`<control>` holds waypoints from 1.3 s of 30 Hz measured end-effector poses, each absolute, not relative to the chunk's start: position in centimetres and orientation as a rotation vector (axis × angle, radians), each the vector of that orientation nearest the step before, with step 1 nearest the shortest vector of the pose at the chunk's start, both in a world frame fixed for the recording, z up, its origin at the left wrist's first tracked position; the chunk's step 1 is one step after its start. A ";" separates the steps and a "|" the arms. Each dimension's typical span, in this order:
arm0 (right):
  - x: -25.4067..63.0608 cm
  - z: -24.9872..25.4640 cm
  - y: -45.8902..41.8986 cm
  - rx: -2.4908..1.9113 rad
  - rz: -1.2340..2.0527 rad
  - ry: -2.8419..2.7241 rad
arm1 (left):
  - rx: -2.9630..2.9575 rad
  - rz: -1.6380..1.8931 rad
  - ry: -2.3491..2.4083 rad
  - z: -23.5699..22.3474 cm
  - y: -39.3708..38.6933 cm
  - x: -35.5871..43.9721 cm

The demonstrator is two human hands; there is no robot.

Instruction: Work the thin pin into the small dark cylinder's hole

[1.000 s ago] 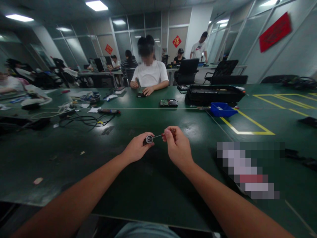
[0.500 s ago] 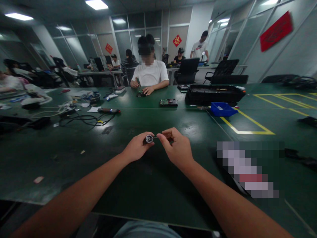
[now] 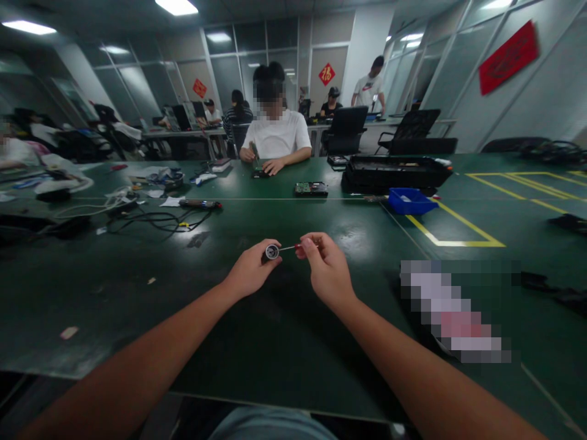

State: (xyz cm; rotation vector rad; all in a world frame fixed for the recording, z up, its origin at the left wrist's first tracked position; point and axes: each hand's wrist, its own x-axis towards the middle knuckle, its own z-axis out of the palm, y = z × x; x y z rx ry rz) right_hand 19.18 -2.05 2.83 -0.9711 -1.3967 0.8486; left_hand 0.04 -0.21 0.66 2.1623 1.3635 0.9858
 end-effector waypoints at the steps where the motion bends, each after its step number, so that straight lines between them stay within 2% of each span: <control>1: 19.2 2.6 -1.7 -0.964 0.894 -1.334 | 2.185 0.964 1.349 0.7 -0.2 0.0; 5: 19.9 2.2 -0.3 -1.004 1.089 -1.078 | 2.250 0.870 1.335 0.8 0.0 -0.1; 16: 19.6 3.1 -1.7 -1.058 0.701 -1.453 | 2.212 0.874 1.324 0.7 -0.2 0.1; 39: 19.6 3.1 -2.1 -1.135 0.562 -1.480 | 2.172 0.940 1.286 0.8 -0.3 0.3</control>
